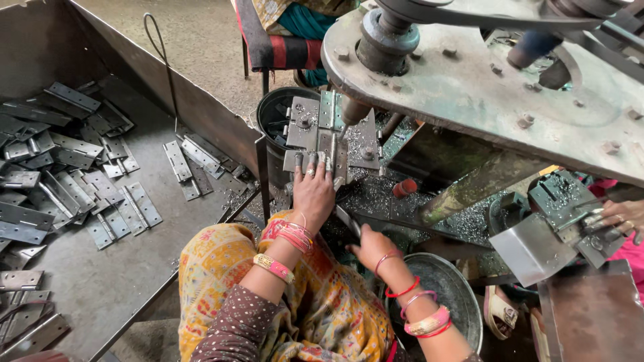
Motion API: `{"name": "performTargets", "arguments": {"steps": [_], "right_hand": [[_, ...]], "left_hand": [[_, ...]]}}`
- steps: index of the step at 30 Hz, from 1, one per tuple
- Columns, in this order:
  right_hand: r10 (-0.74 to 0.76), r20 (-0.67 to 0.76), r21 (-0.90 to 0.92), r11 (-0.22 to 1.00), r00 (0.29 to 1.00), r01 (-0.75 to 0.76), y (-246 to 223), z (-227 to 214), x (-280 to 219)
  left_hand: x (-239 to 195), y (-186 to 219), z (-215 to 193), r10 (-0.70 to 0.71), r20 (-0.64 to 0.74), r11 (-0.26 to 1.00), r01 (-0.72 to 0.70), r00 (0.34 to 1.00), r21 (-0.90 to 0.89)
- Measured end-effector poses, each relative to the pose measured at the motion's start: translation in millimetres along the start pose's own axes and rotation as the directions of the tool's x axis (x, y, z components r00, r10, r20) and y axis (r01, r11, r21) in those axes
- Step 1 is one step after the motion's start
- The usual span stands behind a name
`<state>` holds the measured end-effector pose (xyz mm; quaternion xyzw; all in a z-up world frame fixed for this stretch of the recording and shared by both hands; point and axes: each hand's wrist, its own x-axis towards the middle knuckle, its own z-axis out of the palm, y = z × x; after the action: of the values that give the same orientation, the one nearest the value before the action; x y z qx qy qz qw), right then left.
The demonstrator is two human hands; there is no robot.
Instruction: The person picks up metal hinge plates from a bin, places them on a machining table under a drill, and uses a metal rod to clear debris while positioning the plates for drilling. They handle the plates by hand and use a tool to adjust pieces before returning them to a bin.
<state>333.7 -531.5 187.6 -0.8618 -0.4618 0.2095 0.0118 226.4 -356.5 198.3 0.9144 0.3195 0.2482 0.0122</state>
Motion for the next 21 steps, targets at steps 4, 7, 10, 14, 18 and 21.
{"name": "performTargets", "arguments": {"steps": [4, 7, 10, 14, 18, 21], "right_hand": [[0.029, 0.034, -0.063, 0.998, 0.999, -0.027, 4.7, -20.0, 13.2], [0.061, -0.029, 0.003, 0.998, 0.998, -0.060, -2.6, 3.6, -10.9], [0.107, -0.104, 0.047, 0.994, 0.989, -0.103, -4.2, 25.5, -28.3], [0.010, 0.004, 0.002, 1.000, 1.000, -0.010, 2.3, 12.5, -14.1], [0.046, 0.055, -0.046, 0.998, 0.997, -0.043, 3.2, -21.8, 15.3], [0.023, -0.005, -0.027, 0.999, 1.000, -0.023, 0.0, -20.3, 12.9]], "left_hand": [[4.4, 2.3, -1.3, -0.006, 0.038, 1.000, 0.007, 0.999, -0.029], [4.7, -1.5, -6.4, 0.001, -0.014, 1.000, -0.002, 1.000, -0.014], [4.6, -0.4, -8.8, -0.004, 0.022, 0.999, 0.005, 1.000, -0.044], [0.8, -0.1, -5.3, 0.009, 0.097, 1.000, -0.010, 0.995, 0.008], [17.7, -6.9, 6.1, 0.049, 0.070, 0.995, -0.054, 0.996, 0.078], [35.2, -9.7, 11.6, 0.039, 0.089, 0.989, -0.052, 0.995, 0.141]]}}
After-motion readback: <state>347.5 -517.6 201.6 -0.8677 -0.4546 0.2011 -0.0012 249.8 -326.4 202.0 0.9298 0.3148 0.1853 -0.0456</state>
